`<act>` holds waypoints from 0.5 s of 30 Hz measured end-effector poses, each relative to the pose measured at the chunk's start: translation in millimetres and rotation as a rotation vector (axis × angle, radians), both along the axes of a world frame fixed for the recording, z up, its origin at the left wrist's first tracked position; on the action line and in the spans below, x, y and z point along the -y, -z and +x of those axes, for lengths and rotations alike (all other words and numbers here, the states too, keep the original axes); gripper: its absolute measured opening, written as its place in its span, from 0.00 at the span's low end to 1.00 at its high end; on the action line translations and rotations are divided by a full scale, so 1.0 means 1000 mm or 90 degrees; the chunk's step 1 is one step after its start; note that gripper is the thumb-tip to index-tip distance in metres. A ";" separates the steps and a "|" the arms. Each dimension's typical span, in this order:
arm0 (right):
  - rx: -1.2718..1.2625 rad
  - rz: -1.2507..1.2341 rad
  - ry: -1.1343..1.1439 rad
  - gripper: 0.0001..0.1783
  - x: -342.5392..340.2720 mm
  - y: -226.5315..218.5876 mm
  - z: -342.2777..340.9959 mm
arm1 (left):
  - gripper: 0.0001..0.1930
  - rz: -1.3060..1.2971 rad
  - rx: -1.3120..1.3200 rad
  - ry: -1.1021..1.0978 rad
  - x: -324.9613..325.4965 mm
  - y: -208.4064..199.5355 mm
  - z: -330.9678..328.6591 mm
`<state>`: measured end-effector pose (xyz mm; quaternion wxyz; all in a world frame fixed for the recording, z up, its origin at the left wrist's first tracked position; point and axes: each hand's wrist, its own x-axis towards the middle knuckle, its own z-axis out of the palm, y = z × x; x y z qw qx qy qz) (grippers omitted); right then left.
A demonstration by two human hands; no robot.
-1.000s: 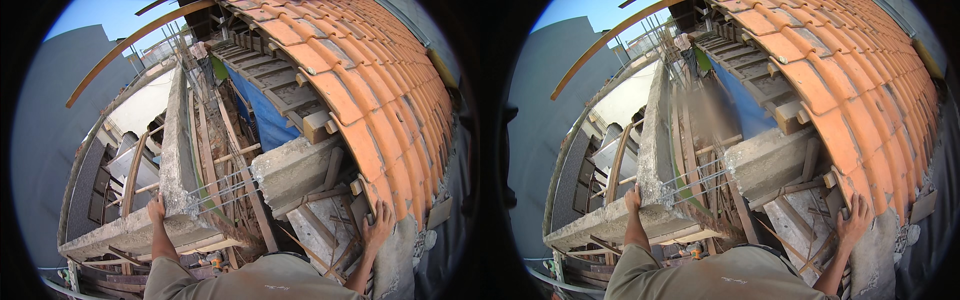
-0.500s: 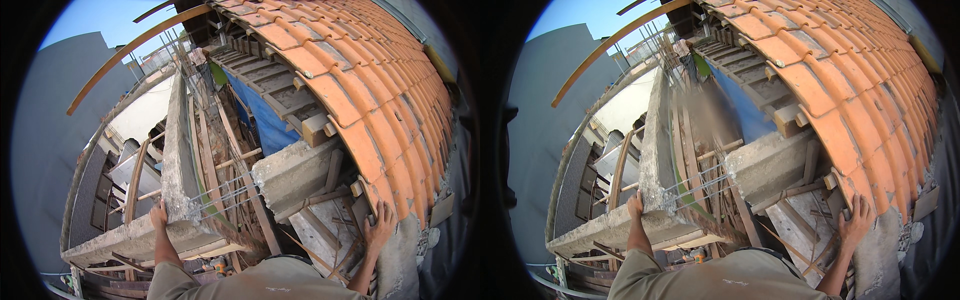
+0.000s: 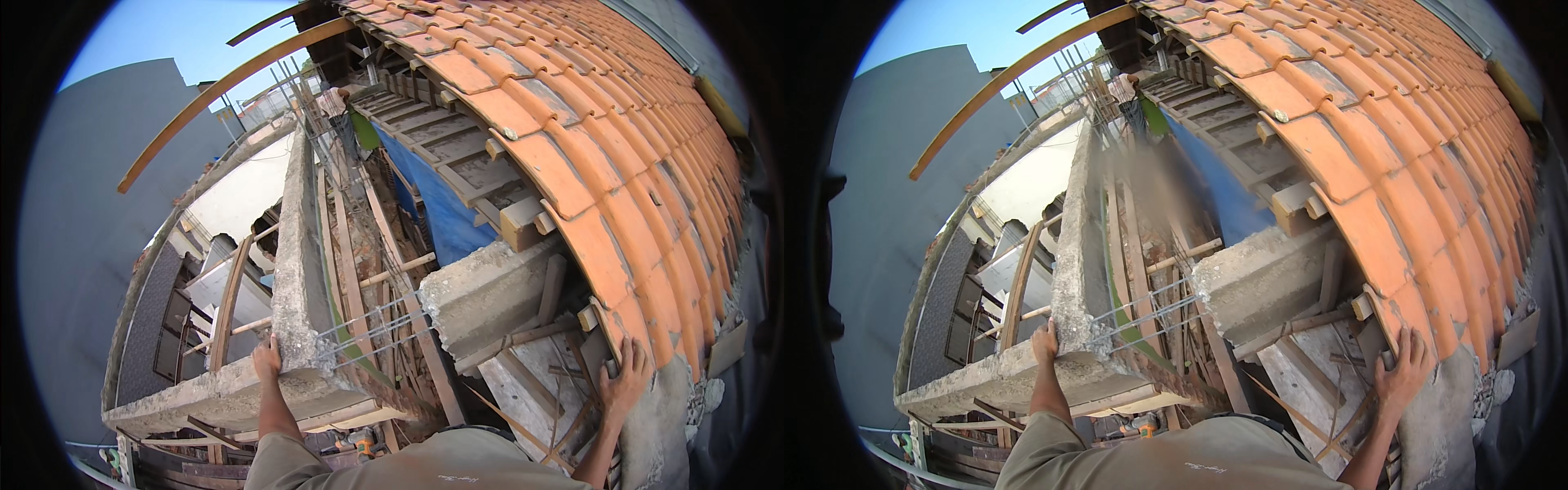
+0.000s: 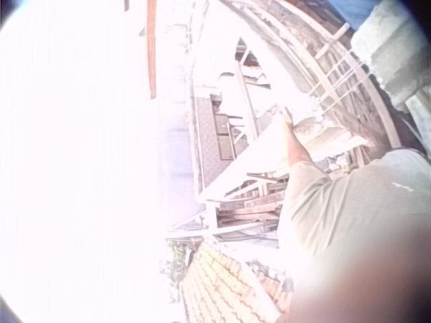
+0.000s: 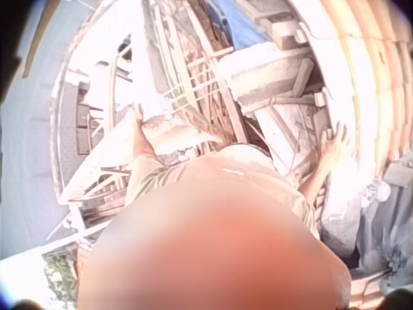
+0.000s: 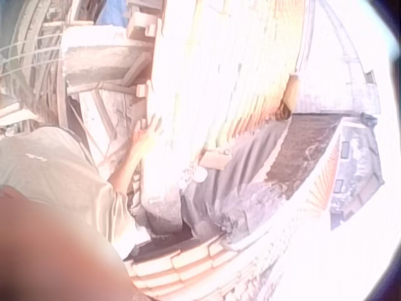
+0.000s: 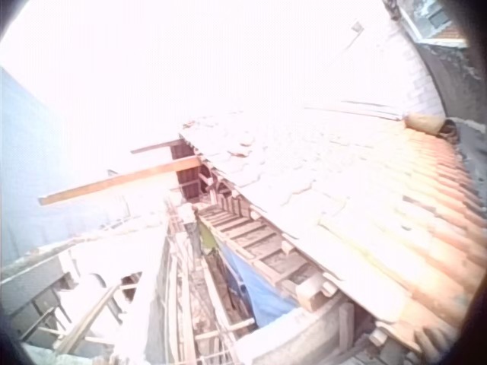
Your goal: The person lifts and positions a metal roof truss onto a partially built roof structure. They repeatedly adjust the truss with both hands to align it with the existing framework and adjacent tiles.
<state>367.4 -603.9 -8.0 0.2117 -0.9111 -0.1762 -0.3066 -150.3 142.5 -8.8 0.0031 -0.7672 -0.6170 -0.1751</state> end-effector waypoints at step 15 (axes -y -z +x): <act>-0.002 -0.008 0.004 0.54 -0.001 -0.006 -0.005 | 0.35 -0.003 -0.017 -0.007 0.006 -0.003 0.003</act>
